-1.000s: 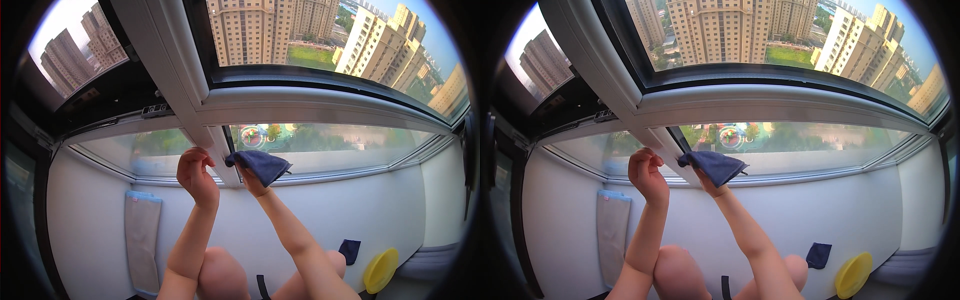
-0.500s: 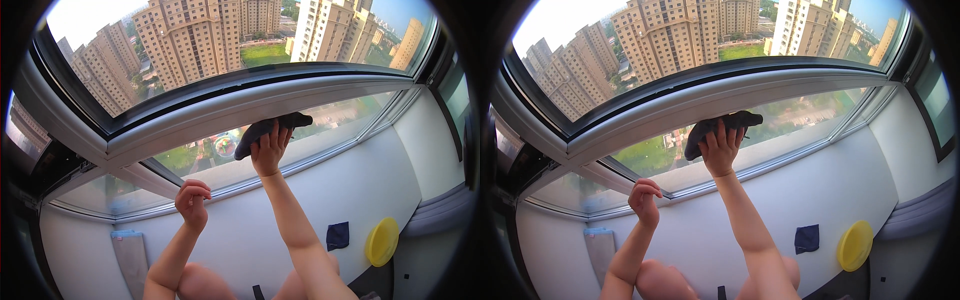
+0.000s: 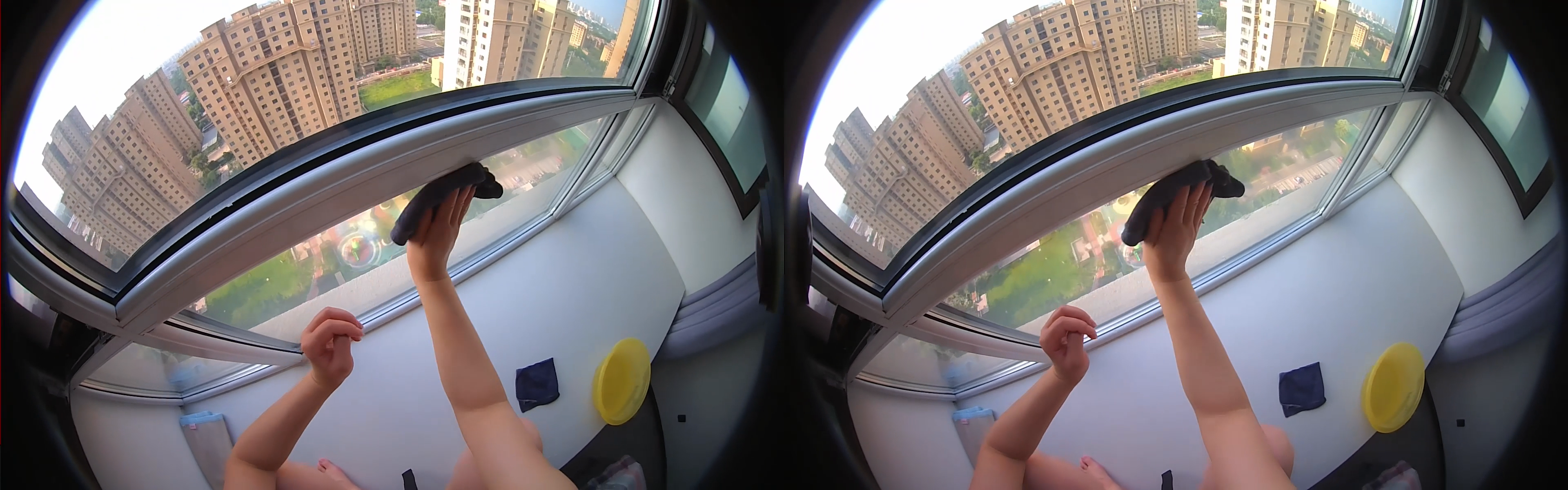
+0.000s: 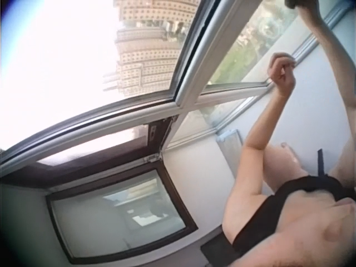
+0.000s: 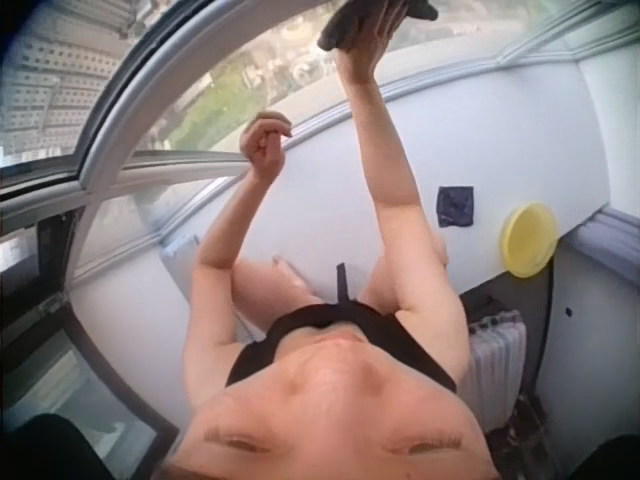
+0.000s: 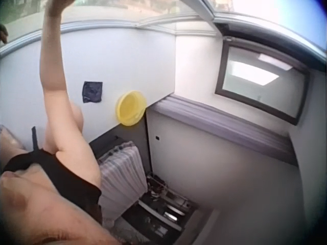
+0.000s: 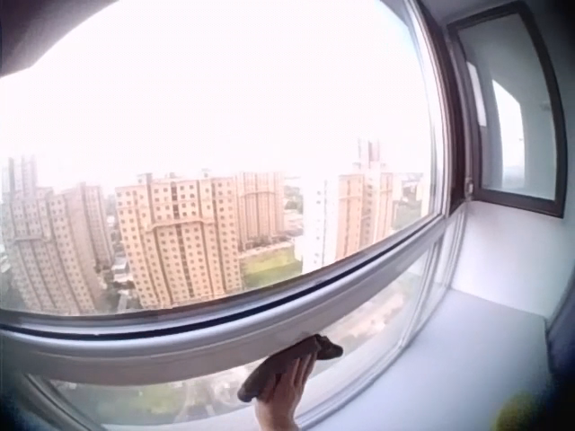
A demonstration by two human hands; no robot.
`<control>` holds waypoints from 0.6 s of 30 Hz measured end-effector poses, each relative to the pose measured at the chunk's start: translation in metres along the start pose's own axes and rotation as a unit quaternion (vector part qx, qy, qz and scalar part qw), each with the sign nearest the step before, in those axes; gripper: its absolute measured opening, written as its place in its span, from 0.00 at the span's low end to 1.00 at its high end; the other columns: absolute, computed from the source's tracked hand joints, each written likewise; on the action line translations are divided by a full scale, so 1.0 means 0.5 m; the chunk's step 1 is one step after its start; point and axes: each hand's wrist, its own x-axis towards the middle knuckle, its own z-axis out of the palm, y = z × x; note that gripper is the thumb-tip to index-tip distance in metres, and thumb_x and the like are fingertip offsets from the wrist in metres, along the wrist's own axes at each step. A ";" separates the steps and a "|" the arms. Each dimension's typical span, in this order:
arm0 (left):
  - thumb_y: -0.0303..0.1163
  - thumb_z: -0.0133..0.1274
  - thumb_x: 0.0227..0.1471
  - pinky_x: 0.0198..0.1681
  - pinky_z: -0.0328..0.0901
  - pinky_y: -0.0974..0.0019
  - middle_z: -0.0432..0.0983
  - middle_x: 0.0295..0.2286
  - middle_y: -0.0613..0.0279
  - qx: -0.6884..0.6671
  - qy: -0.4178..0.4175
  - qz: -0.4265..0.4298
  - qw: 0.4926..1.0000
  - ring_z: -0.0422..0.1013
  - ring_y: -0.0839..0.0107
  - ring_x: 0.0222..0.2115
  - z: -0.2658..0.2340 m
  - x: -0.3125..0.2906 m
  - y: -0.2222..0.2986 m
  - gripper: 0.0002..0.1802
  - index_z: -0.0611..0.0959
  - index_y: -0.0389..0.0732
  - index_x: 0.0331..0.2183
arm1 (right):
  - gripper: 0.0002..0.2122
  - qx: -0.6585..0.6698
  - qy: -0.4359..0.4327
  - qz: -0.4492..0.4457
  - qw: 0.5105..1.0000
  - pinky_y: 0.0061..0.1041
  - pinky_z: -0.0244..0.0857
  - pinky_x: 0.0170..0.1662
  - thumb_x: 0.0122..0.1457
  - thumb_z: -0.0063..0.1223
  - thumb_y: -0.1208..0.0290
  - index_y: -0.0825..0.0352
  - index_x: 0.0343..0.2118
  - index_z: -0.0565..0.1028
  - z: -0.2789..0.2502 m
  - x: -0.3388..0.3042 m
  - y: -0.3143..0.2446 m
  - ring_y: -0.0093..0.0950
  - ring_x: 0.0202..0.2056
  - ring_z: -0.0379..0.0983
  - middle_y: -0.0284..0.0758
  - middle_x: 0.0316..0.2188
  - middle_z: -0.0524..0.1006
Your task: The person cleans the glass panes and white frame of a window using a dark cloth, wiping the surfaces repeatedly.
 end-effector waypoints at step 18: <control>0.09 0.39 0.37 0.22 0.61 0.76 0.70 0.20 0.58 0.082 -0.022 0.013 0.996 0.66 0.74 0.20 -0.117 -0.047 -0.021 0.12 0.74 0.34 0.17 | 0.28 0.058 0.081 0.172 0.980 0.33 0.32 0.63 0.64 0.30 0.59 0.69 0.61 0.41 -0.009 -0.015 0.166 0.39 0.63 0.37 0.45 0.63 0.40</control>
